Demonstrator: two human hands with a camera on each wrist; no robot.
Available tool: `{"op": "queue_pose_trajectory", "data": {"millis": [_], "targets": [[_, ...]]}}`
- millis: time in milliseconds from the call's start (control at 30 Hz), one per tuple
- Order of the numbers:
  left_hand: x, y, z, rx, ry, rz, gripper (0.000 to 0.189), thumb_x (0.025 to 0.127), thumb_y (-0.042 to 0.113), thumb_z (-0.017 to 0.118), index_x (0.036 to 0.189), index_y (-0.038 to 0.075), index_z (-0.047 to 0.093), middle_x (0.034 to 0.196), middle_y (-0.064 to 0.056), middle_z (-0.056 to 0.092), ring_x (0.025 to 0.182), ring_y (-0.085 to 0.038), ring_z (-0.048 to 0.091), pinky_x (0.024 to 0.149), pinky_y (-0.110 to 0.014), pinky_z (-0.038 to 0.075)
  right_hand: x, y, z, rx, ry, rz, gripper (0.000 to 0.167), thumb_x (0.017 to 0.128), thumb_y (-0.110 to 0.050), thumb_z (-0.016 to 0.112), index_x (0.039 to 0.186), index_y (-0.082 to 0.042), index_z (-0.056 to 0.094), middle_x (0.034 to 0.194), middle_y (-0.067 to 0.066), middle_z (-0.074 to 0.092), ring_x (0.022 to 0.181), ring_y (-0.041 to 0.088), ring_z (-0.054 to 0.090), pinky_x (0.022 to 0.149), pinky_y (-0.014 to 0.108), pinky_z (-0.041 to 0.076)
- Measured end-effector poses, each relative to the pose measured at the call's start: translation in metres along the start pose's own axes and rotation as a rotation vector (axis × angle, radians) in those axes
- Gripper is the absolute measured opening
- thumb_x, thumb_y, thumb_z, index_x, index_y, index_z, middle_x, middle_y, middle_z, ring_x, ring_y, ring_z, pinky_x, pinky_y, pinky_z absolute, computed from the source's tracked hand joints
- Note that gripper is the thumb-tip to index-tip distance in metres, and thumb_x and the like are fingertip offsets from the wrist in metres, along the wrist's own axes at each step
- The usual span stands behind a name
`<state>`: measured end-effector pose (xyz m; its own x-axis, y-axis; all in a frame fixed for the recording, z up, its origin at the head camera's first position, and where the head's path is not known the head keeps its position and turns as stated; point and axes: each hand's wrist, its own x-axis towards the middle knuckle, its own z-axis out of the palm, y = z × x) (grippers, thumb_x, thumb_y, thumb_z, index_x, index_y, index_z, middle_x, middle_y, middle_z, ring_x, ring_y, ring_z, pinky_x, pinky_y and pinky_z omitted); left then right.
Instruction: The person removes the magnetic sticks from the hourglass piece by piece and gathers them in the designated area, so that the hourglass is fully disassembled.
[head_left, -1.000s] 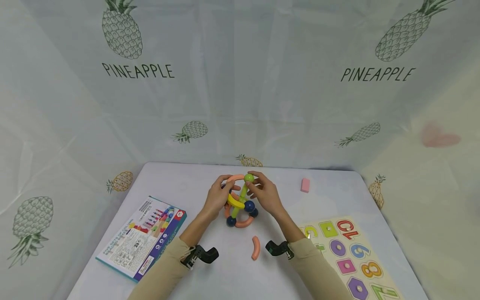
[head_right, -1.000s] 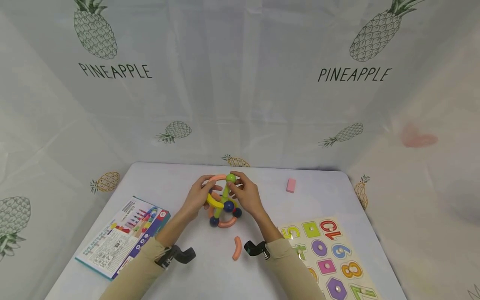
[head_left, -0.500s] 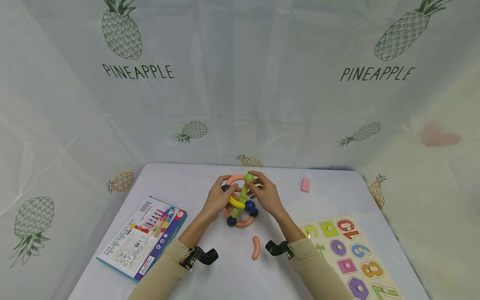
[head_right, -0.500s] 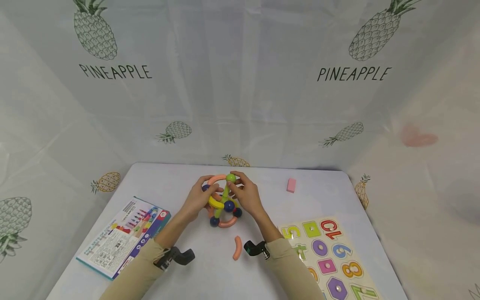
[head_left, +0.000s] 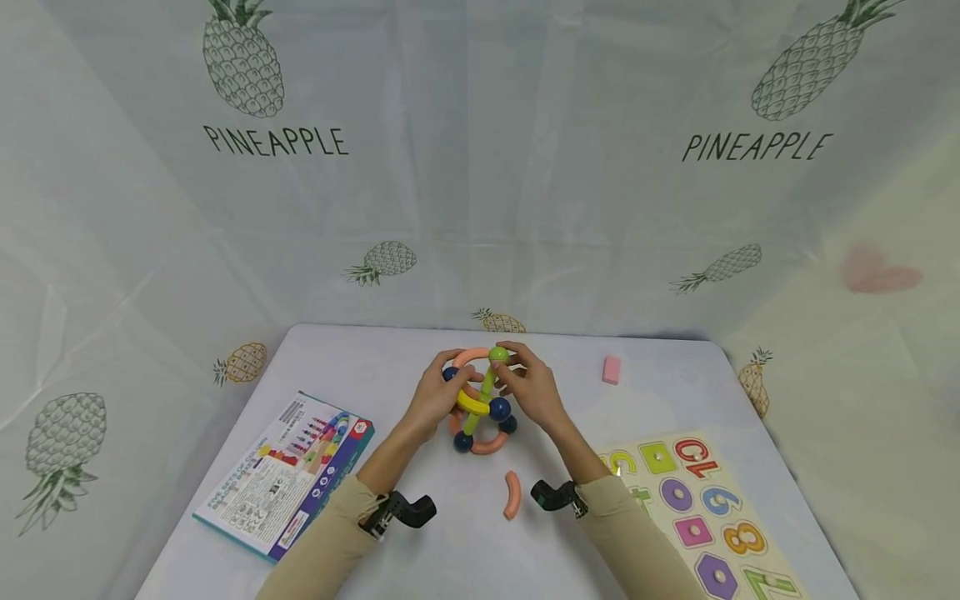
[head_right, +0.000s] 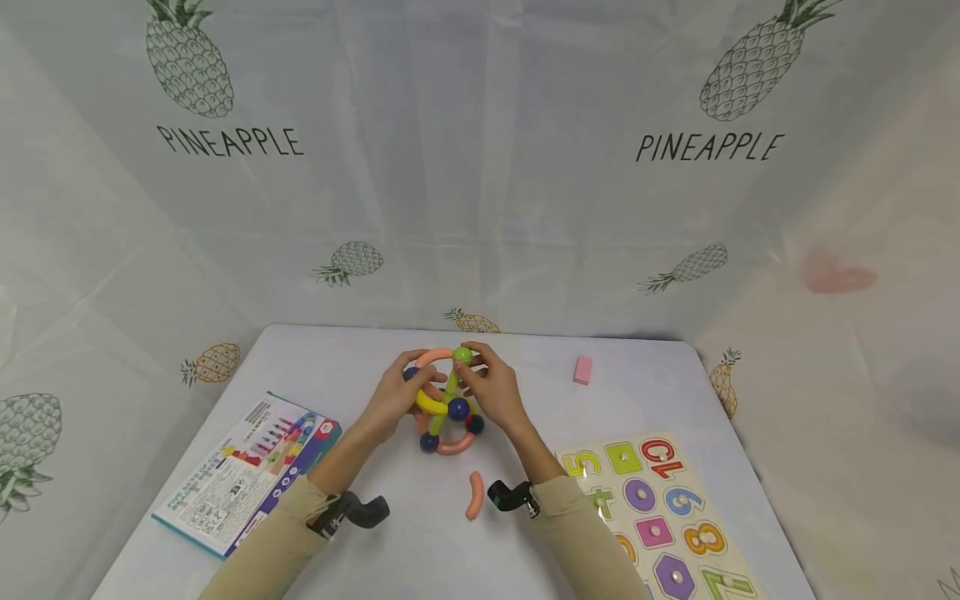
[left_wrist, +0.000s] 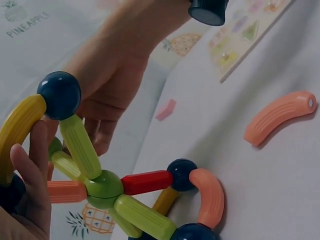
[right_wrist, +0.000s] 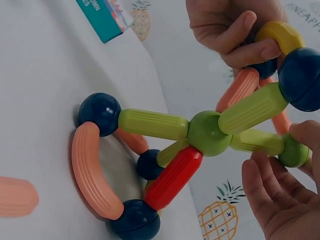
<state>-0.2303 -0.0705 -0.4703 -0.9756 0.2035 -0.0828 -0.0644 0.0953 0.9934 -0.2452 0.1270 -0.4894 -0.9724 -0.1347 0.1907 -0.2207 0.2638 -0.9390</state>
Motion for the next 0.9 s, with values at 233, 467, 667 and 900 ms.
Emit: {"op": "queue_pose_trajectory", "data": {"millis": [233,467,667,900], "targets": [[0.0006,0.0016,0.0005,0.003,0.004,-0.010,0.049,0.103,0.031,0.058,0.145,0.015,0.041,0.115,-0.022,0.070,0.056,-0.015,0.063,0.050,-0.029,0.050,0.0017,-0.0018,-0.0007,-0.040,0.015,-0.038,0.046,0.096,-0.026,0.070,0.137,-0.011,0.056,0.113,0.011,0.065,0.093,0.023,0.070,0.071,0.034,0.060],[0.0021,0.0001,0.0006,0.016,-0.004,0.012,0.052,0.104,0.034,0.056,0.151,0.021,0.039,0.115,-0.023,0.070,0.058,-0.015,0.063,0.048,-0.027,0.048,0.0028,-0.0020,0.0006,-0.032,0.032,-0.030,0.044,0.093,-0.019,0.074,0.133,-0.016,0.057,0.111,0.011,0.066,0.088,0.024,0.072,0.073,0.050,0.059],[0.0006,0.0009,0.0013,0.019,0.003,0.013,0.046,0.104,0.035,0.057,0.147,0.025,0.043,0.112,-0.019,0.071,0.058,-0.016,0.064,0.048,-0.028,0.048,0.0027,-0.0024,0.0011,-0.034,0.027,-0.032,0.048,0.092,-0.017,0.074,0.136,-0.010,0.055,0.115,0.014,0.064,0.089,0.026,0.073,0.074,0.057,0.057],[0.0006,-0.0009,0.0017,0.023,0.009,0.016,0.048,0.103,0.035,0.058,0.147,0.024,0.043,0.111,-0.018,0.071,0.059,-0.016,0.064,0.047,-0.031,0.050,0.0025,-0.0027,0.0013,-0.066,0.037,-0.026,0.046,0.092,-0.016,0.074,0.134,-0.014,0.056,0.117,0.014,0.063,0.090,0.023,0.073,0.070,0.051,0.059]]}}
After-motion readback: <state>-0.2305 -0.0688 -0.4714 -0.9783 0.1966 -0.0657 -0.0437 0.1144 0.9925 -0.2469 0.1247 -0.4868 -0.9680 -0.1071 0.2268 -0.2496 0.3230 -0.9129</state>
